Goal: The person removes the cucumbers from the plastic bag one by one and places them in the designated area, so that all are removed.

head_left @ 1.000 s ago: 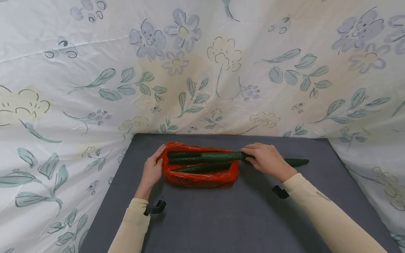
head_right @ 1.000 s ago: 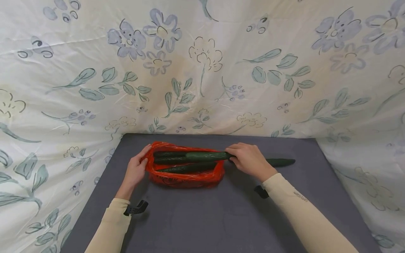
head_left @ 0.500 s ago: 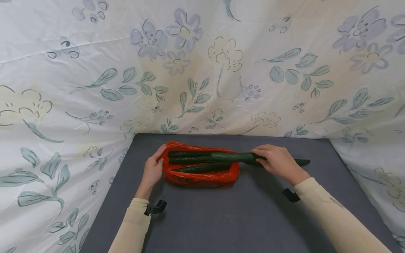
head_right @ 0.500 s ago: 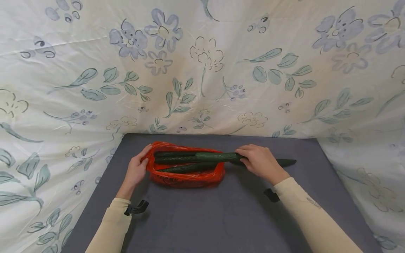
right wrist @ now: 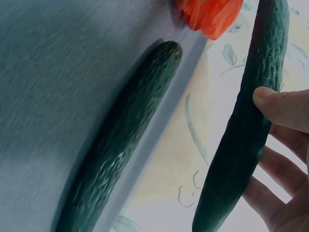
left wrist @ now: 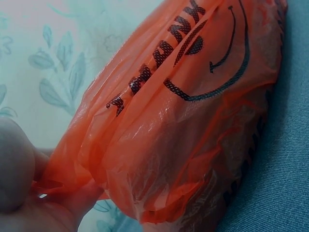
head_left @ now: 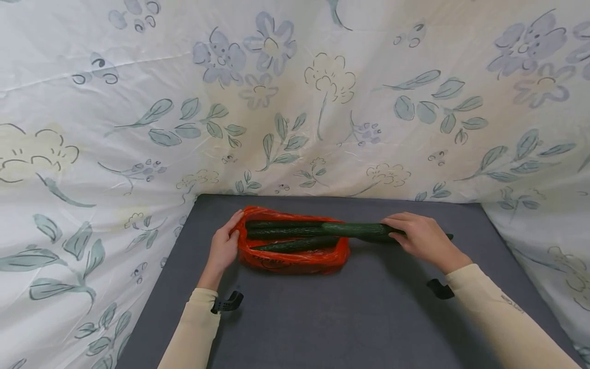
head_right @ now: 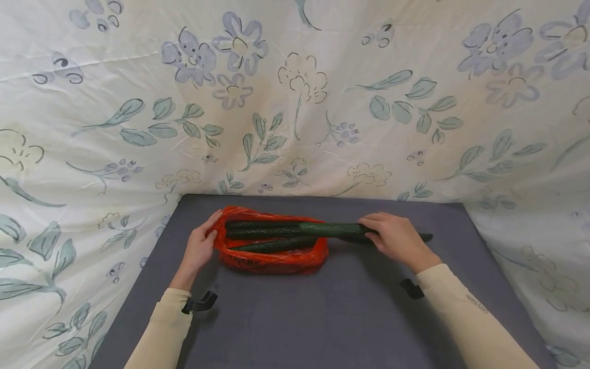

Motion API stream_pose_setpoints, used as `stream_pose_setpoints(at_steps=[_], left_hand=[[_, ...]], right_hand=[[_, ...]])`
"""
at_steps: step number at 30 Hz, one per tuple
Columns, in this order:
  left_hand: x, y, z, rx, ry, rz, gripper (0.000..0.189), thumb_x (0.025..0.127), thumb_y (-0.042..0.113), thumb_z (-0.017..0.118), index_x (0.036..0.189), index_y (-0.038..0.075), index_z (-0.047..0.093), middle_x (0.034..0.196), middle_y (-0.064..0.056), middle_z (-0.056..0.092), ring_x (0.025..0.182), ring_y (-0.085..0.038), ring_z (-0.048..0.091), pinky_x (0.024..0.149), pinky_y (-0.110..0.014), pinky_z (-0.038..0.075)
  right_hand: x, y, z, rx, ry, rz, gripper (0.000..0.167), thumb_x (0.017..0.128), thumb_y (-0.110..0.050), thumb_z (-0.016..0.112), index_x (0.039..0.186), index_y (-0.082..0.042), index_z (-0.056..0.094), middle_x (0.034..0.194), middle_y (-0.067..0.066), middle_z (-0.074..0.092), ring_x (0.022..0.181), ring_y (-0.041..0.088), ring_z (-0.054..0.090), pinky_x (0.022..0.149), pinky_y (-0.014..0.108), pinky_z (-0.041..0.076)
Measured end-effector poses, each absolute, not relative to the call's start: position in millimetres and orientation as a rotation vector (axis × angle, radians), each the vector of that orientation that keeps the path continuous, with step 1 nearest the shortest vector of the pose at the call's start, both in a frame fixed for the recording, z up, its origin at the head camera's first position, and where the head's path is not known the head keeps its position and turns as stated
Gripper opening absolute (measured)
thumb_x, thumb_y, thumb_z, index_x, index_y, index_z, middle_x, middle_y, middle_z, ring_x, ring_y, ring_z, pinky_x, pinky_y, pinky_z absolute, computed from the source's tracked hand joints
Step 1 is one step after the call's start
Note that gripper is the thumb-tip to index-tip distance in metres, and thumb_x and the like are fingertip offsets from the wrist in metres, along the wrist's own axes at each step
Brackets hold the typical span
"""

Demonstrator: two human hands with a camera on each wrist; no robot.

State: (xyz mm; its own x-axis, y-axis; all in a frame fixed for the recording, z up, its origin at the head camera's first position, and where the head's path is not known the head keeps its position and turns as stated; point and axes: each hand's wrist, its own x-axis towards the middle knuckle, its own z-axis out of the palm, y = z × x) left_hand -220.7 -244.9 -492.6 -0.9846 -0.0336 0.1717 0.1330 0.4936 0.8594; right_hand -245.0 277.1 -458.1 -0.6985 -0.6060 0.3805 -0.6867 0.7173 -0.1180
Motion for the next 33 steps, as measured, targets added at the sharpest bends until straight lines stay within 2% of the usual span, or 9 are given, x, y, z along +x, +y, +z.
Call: stream_pose_setpoints(at_steps=[6,18,33], left_hand=[[-221.8,-245.5,-494.4,-0.097,-2.558,-1.492,0.055,0.111,-0.008,0.045,0.164,0.006,0.049,0.170,-0.011,0.044,0.156,-0.032,0.037,0.122,-0.054,0.037],[-222.9,-244.1,-492.4,-0.077,-2.554,-1.510,0.055,0.111,-0.007,0.046,0.163,0.006,0.050,0.169,-0.003,0.045,0.157,-0.028,0.037,0.123,-0.051,0.036],[-223.0,-246.0,-492.5,-0.097,-2.560,-1.514,0.055,0.111,-0.006,0.046,0.164,0.006,0.049,0.169,-0.004,0.044,0.157,-0.029,0.037,0.123,-0.053,0.037]], right_hand=[[-246.6,294.1,-461.3,1.001,-2.621,0.338,0.047,0.084,-0.002,0.091,0.130,-0.007,0.079,0.125,0.013,0.076,0.106,0.035,0.075,0.075,0.054,0.062],[-244.1,327.1,-469.6,0.958,-2.736,0.313,0.047,0.086,-0.002,0.089,0.132,-0.006,0.078,0.126,0.015,0.075,0.107,0.037,0.074,0.081,0.058,0.061],[-243.6,348.8,-486.8,0.928,-2.791,0.323,0.046,0.085,-0.002,0.090,0.130,-0.003,0.078,0.124,0.020,0.075,0.105,0.041,0.073,0.080,0.061,0.060]])
